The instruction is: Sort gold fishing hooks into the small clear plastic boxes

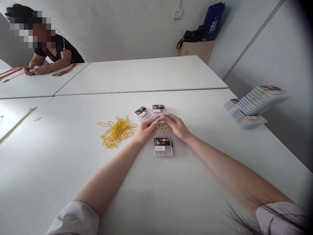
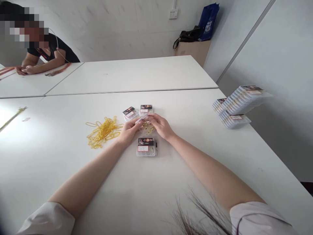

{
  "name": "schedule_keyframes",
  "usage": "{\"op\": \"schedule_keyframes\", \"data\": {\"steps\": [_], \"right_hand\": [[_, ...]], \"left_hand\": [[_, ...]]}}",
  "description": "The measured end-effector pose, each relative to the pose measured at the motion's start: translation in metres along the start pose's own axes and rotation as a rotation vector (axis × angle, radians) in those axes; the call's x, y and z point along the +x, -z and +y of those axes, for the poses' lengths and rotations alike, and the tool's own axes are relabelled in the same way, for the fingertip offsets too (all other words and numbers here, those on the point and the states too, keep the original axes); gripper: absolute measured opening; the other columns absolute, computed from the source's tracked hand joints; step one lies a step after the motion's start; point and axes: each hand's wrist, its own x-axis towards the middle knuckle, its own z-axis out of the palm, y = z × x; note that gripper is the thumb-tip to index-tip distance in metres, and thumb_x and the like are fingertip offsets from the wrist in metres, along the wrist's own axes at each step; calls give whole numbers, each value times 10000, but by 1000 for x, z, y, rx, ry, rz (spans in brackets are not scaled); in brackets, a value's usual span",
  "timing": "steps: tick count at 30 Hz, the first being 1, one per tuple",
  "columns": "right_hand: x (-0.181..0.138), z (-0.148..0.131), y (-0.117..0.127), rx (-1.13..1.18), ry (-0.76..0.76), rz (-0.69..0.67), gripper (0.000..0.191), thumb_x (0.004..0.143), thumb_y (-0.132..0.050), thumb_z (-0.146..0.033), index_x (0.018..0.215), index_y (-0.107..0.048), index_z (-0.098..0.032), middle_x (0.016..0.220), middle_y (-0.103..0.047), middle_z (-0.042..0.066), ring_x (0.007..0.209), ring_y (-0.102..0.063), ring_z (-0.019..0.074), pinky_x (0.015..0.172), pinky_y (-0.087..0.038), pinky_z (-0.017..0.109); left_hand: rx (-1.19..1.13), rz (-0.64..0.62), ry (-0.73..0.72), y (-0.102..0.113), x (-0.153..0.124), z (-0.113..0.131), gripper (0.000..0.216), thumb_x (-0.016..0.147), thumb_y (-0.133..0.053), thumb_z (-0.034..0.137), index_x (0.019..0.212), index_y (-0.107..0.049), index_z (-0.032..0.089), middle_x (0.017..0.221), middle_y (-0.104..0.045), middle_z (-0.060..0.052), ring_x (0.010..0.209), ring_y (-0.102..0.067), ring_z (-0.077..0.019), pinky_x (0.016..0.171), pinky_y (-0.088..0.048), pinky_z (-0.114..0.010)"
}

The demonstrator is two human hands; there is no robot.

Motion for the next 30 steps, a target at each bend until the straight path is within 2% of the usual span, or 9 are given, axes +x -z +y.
{"op": "schedule_keyframes", "data": {"steps": [3,6,10,13,15,20,25,30], "right_hand": [[-3,-1,-1,2,-46,-8,474,924,-567,-651,1146,-681,-248,1105,-734,54,1057,-681,243,921,-547,379],[-2,-3,1,53,-104,-29,520,923,-560,-665,1213,-650,-243,1034,-740,57,964,-698,224,841,-567,361],[0,-7,9,115,-171,-157,561,851,-641,-695,1105,-688,-198,964,-750,72,843,-709,201,724,-570,317],[1,-11,13,56,-187,-298,507,830,-698,-651,948,-739,-160,899,-767,82,841,-716,194,775,-561,321],[1,-13,14,31,-195,-343,460,816,-734,-607,906,-754,-156,886,-776,81,871,-723,202,819,-562,343],[0,-16,14,43,-201,-379,419,784,-778,-562,911,-761,-163,868,-780,73,882,-737,219,863,-569,389],[0,-11,16,50,-184,-412,374,817,-765,-505,953,-759,-157,907,-780,79,896,-737,217,892,-561,395],[1,-10,16,44,-163,-404,354,813,-758,-495,919,-746,-158,844,-758,61,836,-720,202,849,-567,385]], "left_hand": [[-77,-1,5,-2,1,-2,451,818,-737,534,1049,-782,150,1035,-784,-99,981,-724,-273,911,-545,-394],[-138,51,-1,-2,3,-3,476,816,-731,552,1021,-774,125,1002,-787,-107,990,-730,-278,933,-542,-400],[-189,157,-60,0,7,-3,486,781,-759,562,988,-755,122,993,-787,-116,1063,-717,-289,974,-532,-409],[-226,177,-83,0,8,-2,464,785,-760,545,988,-744,128,1008,-783,-110,1096,-707,-287,991,-530,-413],[-253,174,-79,0,8,-1,426,804,-754,511,999,-737,133,1021,-783,-102,1097,-707,-276,999,-533,-403],[-322,221,31,1,7,5,337,855,-712,421,1005,-705,119,1005,-781,-119,1056,-724,-261,994,-553,-392],[-358,231,99,4,7,9,261,850,-687,305,1042,-700,128,1001,-786,-98,1007,-741,-232,965,-572,-346],[-340,211,124,3,7,9,265,859,-675,328,1018,-709,119,988,-787,-104,976,-745,-230,937,-578,-341]]}}
